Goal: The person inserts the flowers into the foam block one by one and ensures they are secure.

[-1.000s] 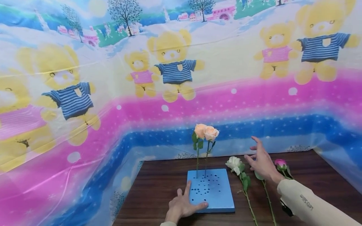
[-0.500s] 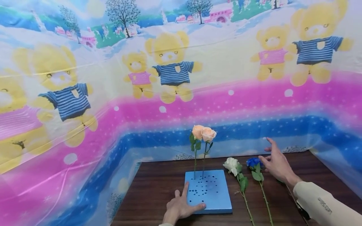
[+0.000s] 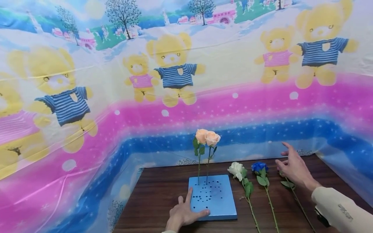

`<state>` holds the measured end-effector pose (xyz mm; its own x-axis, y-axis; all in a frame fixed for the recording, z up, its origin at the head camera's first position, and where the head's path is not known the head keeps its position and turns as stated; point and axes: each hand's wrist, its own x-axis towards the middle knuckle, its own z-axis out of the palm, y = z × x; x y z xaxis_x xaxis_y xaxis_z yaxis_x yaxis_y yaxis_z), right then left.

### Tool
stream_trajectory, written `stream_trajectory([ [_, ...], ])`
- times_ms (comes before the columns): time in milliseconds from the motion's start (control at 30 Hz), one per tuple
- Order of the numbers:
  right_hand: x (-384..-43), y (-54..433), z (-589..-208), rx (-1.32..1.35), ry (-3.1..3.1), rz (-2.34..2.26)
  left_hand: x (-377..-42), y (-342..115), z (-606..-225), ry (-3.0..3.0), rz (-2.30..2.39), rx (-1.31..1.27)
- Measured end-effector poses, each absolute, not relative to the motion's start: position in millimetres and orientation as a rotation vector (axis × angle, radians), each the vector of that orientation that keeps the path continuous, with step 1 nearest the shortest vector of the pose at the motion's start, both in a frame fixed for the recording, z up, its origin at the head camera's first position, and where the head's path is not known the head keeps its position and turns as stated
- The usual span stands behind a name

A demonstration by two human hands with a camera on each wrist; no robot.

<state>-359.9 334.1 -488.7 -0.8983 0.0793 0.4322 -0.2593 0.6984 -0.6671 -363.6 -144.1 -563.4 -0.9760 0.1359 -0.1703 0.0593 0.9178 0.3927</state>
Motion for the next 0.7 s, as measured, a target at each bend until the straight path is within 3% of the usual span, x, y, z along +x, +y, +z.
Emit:
stream_trajectory([
  [700, -354, 363, -498, -0.093, -2.878, 1.149, -364, -151, -562, 2.91, 0.587, 0.161],
])
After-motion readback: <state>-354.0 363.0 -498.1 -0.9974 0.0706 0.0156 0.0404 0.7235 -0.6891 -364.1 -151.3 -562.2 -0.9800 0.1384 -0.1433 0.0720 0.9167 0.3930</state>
